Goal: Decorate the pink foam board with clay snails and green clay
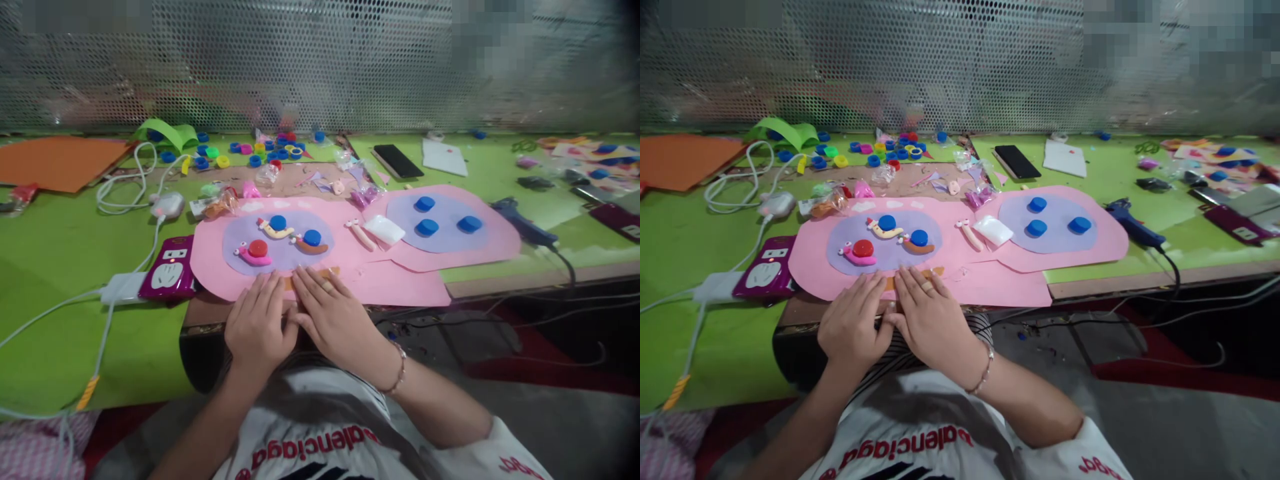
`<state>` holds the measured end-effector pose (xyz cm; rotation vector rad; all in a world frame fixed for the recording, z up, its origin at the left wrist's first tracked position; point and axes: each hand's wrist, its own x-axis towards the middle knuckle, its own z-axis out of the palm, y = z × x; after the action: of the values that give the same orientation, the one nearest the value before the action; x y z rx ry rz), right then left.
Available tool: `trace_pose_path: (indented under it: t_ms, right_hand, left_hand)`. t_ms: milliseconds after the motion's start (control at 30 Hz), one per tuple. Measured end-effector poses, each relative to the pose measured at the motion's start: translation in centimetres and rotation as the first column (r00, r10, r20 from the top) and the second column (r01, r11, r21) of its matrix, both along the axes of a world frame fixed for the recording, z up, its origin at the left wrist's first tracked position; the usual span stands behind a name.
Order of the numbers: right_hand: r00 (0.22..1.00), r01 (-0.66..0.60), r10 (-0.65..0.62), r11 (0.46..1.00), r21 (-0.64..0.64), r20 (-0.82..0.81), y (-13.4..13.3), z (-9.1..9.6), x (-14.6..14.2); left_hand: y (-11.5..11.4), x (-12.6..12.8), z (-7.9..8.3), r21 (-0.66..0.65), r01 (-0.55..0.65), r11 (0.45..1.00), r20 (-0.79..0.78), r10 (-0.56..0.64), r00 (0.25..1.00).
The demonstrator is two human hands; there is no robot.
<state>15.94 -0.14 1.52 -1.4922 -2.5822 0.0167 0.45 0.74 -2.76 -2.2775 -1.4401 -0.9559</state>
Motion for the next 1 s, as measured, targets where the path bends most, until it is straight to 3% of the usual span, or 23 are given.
trace_pose_path:
  t_ms: [133,333,1000]
  right_hand:
    - [0.999,-0.032,0.032,0.999,0.026,-0.006,-0.2,0.0,1.0]
    - [0.998,0.066,-0.067,0.996,0.061,0.015,-0.7,-0.6,1.9]
    - [0.997,0.074,-0.074,0.997,0.001,0.019,0.2,-0.2,-1.0]
  left_hand:
    - [0.0,0.0,-0.1,-0.002,-0.005,1.000,-0.003,0.005,1.000]
    - [0.0,-0.1,0.0,-0.006,0.007,1.000,-0.023,-0.007,1.000]
    - [-0.2,-0.1,-0.1,-0.039,0.000,0.999,-0.004,0.000,1.000]
